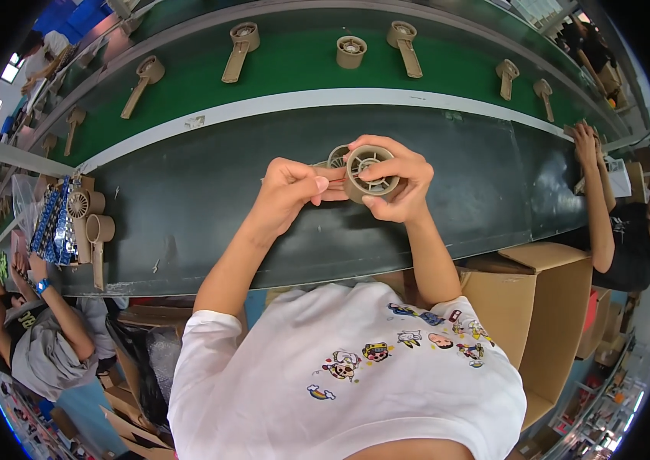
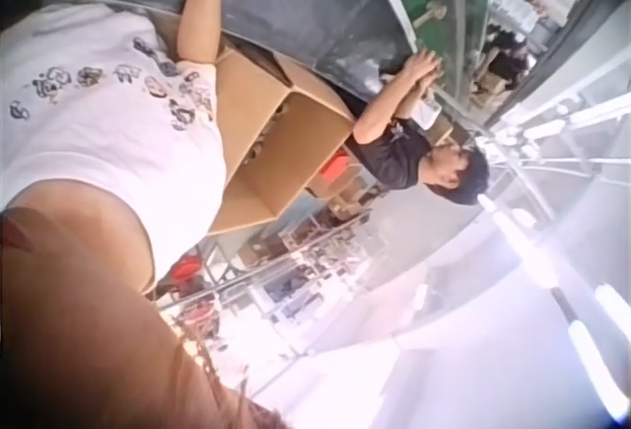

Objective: The person assembles handheld fans on a production line by taking motor components and fan housings, fitting each motor component into a housing by hand, and placing the assembled units onto the conveyor belt.

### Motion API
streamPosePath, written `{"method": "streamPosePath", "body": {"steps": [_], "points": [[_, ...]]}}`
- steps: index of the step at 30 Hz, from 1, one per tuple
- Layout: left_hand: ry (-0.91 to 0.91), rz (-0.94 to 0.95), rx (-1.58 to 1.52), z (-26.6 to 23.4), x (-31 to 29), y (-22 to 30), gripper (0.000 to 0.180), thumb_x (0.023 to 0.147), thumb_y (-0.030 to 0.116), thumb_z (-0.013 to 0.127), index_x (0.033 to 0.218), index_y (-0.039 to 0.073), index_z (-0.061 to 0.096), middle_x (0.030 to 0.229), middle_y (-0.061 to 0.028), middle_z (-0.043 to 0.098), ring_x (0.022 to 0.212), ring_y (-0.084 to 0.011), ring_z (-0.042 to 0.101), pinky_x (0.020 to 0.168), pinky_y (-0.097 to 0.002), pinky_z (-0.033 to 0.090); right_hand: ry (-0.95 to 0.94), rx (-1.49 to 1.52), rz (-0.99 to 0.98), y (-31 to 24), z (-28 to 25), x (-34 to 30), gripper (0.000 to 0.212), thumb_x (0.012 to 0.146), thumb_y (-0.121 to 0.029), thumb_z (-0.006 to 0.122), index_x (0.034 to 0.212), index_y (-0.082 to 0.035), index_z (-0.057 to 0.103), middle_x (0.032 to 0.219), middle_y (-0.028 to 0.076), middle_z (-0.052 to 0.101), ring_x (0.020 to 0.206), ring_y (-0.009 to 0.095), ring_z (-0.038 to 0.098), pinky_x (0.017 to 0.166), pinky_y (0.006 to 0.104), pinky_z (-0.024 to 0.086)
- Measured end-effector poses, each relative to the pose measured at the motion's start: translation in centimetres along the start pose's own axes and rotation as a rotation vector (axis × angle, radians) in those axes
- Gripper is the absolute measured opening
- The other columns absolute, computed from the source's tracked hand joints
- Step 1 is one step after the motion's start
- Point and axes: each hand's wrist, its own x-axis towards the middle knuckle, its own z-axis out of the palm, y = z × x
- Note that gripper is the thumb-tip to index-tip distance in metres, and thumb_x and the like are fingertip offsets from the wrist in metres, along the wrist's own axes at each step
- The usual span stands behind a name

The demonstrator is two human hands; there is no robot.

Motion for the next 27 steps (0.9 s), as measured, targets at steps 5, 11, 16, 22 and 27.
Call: {"method": "streamPosePath", "body": {"steps": [5, 11, 16, 22, 27], "points": [[-0.030, -0.012, -0.088, -0.1, -0.1, -0.4, 0.029, 0.084, 0.000, 0.057, 0.056, -0.008, 0.051, 0.113, -0.0377, 0.058, 0.100, -0.0377, 0.066, 0.087, -0.0424, 0.057, -0.028, -0.239, -0.145, -0.7, 0.3, 0.5, 0.029, 0.054, -0.007, 0.069, 0.082, 0.002, 0.068, 0.103, 0.032, 0.062, 0.083, 0.032, 0.069, 0.074, 0.0359, 0.056], [0.021, 0.058, 0.359, 0.3, 0.0, -0.1, 0.023, 0.080, 0.000, 0.055, 0.058, -0.006, 0.055, 0.100, -0.0260, 0.068, 0.081, -0.0248, 0.069, 0.073, -0.0333, 0.058, -0.063, -0.285, -0.161, -1.6, 0.7, 1.0, 0.031, 0.051, -0.006, 0.069, 0.081, -0.001, 0.068, 0.102, 0.029, 0.063, 0.080, 0.030, 0.069, 0.071, 0.0340, 0.057], [0.350, 0.466, 1.207, 1.3, 0.2, -1.9, 0.016, 0.076, 0.008, 0.063, 0.062, 0.002, 0.061, 0.065, -0.0116, 0.061, 0.054, -0.0269, 0.059, 0.052, -0.0359, 0.048, -0.239, -0.563, -0.111, -2.0, 0.5, 1.3, 0.031, 0.049, -0.003, 0.069, 0.079, -0.004, 0.067, 0.104, 0.019, 0.065, 0.079, 0.028, 0.069, 0.069, 0.0307, 0.056], [0.356, 0.491, 1.388, -1.7, 0.6, -0.3, 0.027, 0.070, 0.029, 0.080, 0.075, 0.006, 0.065, 0.081, -0.0082, 0.066, 0.083, -0.0288, 0.062, 0.072, -0.0406, 0.049, -0.244, -0.724, 0.029, -2.1, -2.4, 2.1, 0.026, 0.052, -0.001, 0.068, 0.078, -0.001, 0.063, 0.107, 0.014, 0.063, 0.075, 0.026, 0.066, 0.064, 0.0322, 0.054], [0.160, 0.275, 1.642, -1.6, 0.2, -0.2, 0.036, 0.064, 0.022, 0.084, 0.091, 0.006, 0.065, 0.089, -0.0093, 0.068, 0.098, -0.0288, 0.061, 0.086, -0.0398, 0.046, -0.303, -0.704, 0.150, -2.1, -2.3, 2.0, 0.027, 0.051, 0.000, 0.067, 0.077, -0.001, 0.063, 0.108, 0.013, 0.064, 0.083, 0.027, 0.067, 0.071, 0.0313, 0.054]]}}
